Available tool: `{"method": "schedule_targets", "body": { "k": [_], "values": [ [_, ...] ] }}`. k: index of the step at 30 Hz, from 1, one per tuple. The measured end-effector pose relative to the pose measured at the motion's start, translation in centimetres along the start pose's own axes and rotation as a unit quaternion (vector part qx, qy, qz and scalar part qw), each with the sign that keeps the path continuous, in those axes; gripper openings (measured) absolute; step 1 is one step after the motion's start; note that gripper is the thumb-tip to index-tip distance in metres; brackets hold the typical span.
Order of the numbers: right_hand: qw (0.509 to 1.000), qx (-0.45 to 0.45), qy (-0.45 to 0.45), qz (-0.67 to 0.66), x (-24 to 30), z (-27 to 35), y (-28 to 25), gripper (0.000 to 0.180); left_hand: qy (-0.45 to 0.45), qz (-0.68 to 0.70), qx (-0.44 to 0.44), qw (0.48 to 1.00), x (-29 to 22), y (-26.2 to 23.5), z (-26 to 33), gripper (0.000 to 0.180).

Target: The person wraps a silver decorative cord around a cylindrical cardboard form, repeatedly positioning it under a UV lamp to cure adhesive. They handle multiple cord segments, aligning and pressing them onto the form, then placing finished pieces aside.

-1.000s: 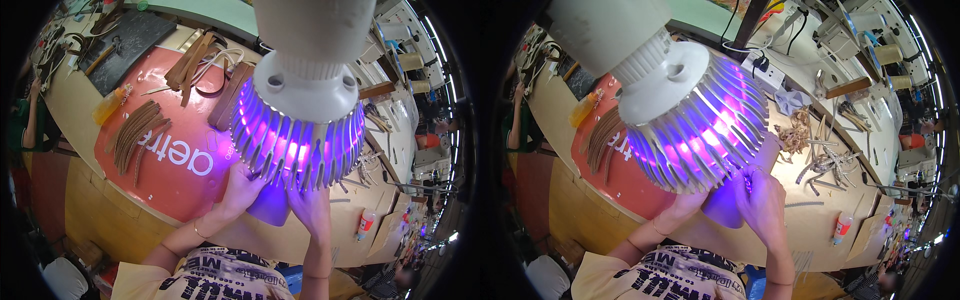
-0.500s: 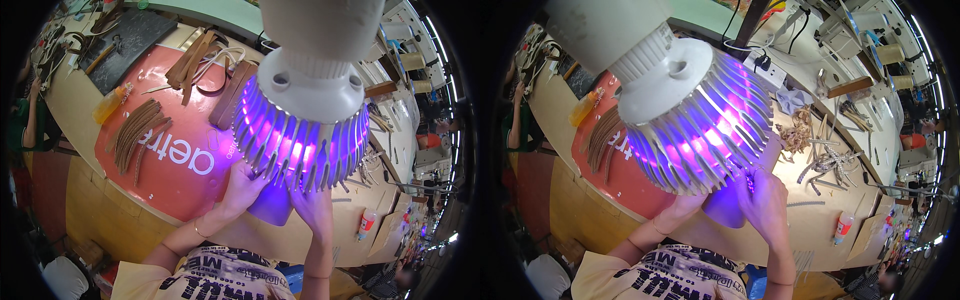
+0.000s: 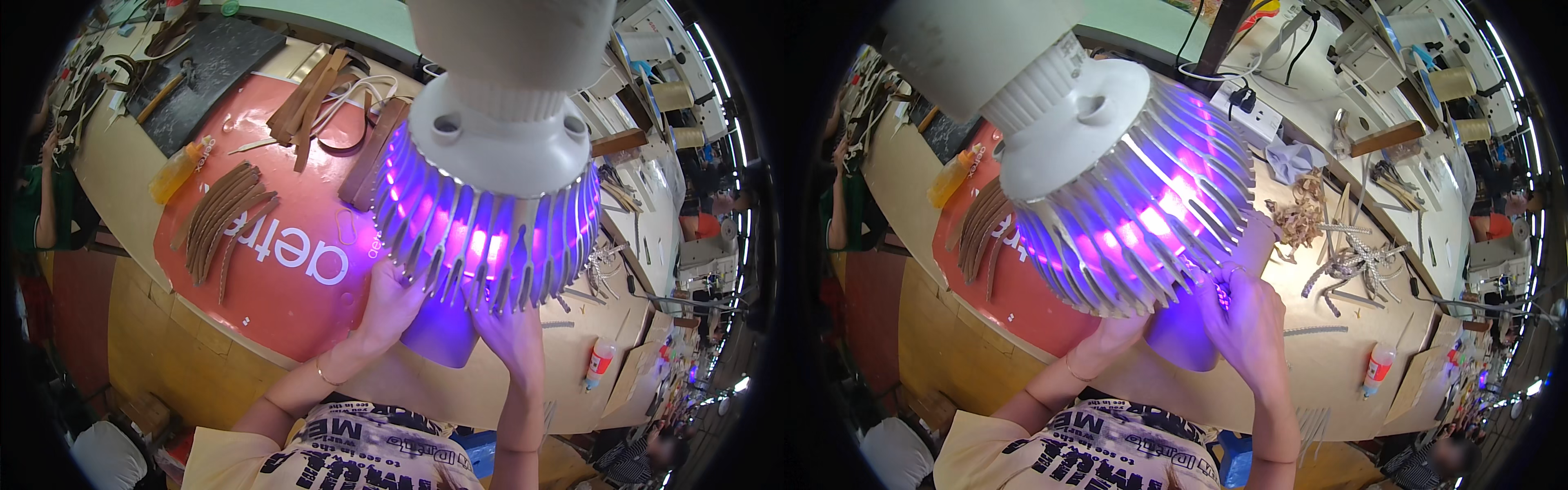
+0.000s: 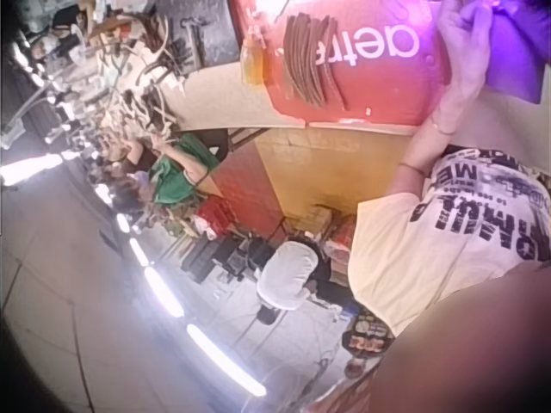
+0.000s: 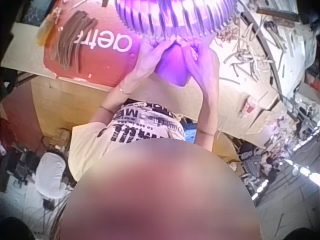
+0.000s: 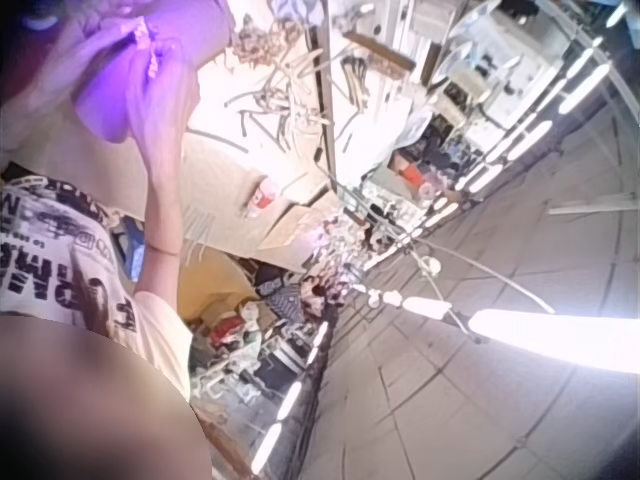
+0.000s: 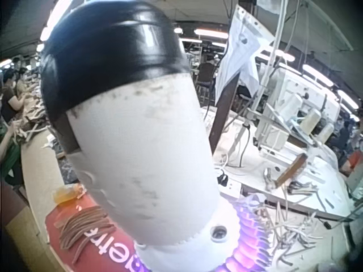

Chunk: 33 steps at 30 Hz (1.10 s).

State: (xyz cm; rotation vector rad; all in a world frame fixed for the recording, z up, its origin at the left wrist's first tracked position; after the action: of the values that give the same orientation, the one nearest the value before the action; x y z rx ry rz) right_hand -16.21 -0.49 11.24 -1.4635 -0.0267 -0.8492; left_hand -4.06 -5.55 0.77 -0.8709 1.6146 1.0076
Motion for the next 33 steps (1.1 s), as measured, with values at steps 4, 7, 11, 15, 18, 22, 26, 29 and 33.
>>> {"method": "schedule_targets", "body": {
  "k": [4,7,11,15,18,22,26,29,33],
  "values": [
    [1.000,-0.012,-0.006,-0.018,-0.1,0.0,-0.1,0.022,0.280,-0.453,0.044,0.845,-4.4,1.2,0.4,0.004],
    [0.998,0.006,0.036,-0.054,-1.0,0.0,-0.2,0.019,0.138,-0.259,-0.001,0.956,-2.4,-0.8,-0.5,0.007],
    [0.994,0.013,0.065,-0.087,-1.5,0.1,-0.5,0.019,0.045,-0.085,-0.033,0.995,-0.7,-1.1,-0.7,0.010],
    [0.994,0.022,0.073,-0.085,-1.7,-0.1,-0.5,0.020,0.032,-0.047,-0.040,0.998,-0.3,-0.8,-0.7,0.013],
    [0.992,0.024,0.077,-0.092,-1.7,-0.2,-0.5,0.019,0.027,-0.039,-0.044,0.998,0.0,-0.7,-0.5,0.016],
    [0.993,0.018,0.075,-0.095,-1.7,-0.2,-0.5,0.018,0.027,-0.035,-0.047,0.998,0.2,-0.6,-0.5,0.019],
    [0.991,0.026,0.100,-0.083,-2.4,-0.4,-0.1,0.016,0.025,-0.033,-0.048,0.998,0.3,-0.5,-0.5,0.022],
    [0.991,0.023,0.093,-0.091,-2.4,-0.6,-0.1,0.015,-0.014,-0.012,-0.056,0.998,1.1,-0.4,-0.3,0.025],
    [0.992,0.021,0.081,-0.095,-2.4,-0.8,-0.1,0.016,0.026,-0.039,-0.052,0.998,0.7,-0.3,-0.1,0.029]
  ]
}}
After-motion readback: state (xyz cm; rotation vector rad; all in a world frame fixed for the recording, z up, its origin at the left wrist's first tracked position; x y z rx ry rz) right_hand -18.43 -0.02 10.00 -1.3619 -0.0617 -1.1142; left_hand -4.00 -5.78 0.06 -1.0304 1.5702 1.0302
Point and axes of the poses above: each hand's wrist, its own z-axis away from the middle knuckle, its own y-axis out of the palm, x = y × z, the point moved 9 cm from there along -z, towards the middle knuckle, and after that the axes turned 10 degrees about y, right-handed, at the moved point
